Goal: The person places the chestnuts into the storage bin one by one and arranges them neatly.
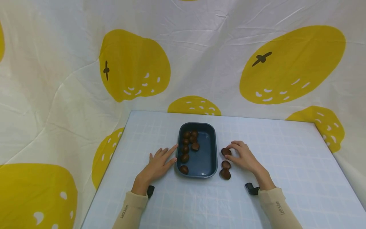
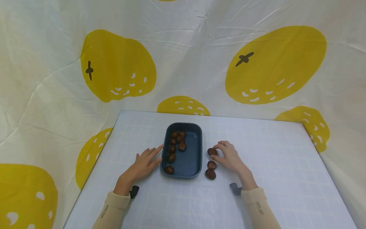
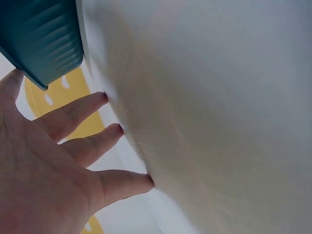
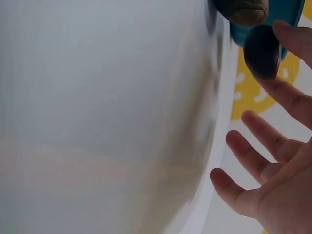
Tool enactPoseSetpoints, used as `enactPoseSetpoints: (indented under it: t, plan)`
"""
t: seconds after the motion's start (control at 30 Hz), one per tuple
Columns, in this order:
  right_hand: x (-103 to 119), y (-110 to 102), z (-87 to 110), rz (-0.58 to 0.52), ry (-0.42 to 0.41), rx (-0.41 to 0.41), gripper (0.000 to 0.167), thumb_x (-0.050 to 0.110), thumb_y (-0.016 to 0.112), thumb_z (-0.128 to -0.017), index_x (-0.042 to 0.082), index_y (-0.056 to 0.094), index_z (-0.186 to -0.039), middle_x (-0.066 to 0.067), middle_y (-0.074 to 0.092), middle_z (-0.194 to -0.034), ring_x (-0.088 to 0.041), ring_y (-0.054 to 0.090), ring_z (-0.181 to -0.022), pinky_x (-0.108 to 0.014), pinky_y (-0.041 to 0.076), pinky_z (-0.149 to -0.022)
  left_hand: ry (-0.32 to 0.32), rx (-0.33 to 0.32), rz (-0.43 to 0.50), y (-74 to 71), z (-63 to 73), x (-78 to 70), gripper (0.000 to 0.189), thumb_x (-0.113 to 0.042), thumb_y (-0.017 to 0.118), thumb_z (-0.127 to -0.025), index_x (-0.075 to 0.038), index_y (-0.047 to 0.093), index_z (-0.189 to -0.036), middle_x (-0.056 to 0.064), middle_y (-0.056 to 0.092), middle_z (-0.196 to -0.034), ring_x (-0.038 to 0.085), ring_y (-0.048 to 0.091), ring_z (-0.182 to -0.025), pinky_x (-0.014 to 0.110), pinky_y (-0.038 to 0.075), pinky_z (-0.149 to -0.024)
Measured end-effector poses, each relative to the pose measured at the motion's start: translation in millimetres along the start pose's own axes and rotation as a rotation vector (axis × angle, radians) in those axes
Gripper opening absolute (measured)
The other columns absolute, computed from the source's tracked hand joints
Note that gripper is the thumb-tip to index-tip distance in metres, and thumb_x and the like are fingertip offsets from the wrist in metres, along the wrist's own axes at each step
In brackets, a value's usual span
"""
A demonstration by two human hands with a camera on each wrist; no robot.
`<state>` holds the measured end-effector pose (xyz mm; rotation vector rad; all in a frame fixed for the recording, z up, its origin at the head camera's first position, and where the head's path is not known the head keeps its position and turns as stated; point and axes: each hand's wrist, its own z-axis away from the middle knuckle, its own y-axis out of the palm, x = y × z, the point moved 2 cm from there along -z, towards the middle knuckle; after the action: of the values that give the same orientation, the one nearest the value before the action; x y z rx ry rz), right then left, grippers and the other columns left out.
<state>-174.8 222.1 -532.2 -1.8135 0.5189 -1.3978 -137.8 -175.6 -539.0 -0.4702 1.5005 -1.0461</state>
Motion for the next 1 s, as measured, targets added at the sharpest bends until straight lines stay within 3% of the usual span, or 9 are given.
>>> enactPoseSetpoints:
  t: [0.4, 0.77, 1.0]
  plan:
    - [30, -16, -2.3, -0.048, -0.04, -0.051, 0.036, 0.028, 0.08, -0.088, 0.008, 0.069, -0.115, -0.021, 0.049, -0.139, -0.042, 0.042, -0.13, -0.063, 0.036, -0.104, -0.001, -0.005, -0.004, -0.2, 0.6, -2.0, 0.059, -0.067, 0.034, -0.1, -0.055, 0.016, -0.155, 0.013, 0.035, -0.158, 0.043, 0.019, -0.147, 0.079, 0.002, -0.104]
    - [72, -27, -4.9, -0.053, -0.095, -0.062, 0.036, 0.027, 0.082, -0.086, 0.01, 0.07, -0.115, -0.016, 0.05, -0.139, -0.037, 0.044, -0.13, -0.061, 0.041, -0.101, 0.017, -0.012, 0.005, -0.9, 1.9, -1.8, 0.06, -0.065, 0.036, -0.101, -0.051, 0.019, -0.156, 0.015, 0.035, -0.157, 0.045, 0.02, -0.146, 0.08, 0.002, -0.103]
    - [99, -31, -9.8, -0.06, -0.172, -0.081, 0.037, 0.026, 0.082, -0.086, 0.009, 0.069, -0.116, -0.016, 0.052, -0.137, -0.036, 0.047, -0.128, -0.059, 0.042, -0.1, 0.021, -0.013, 0.006, -2.0, 1.4, -3.3, 0.06, -0.065, 0.036, -0.101, -0.051, 0.019, -0.157, 0.015, 0.035, -0.157, 0.046, 0.02, -0.146, 0.081, 0.002, -0.102]
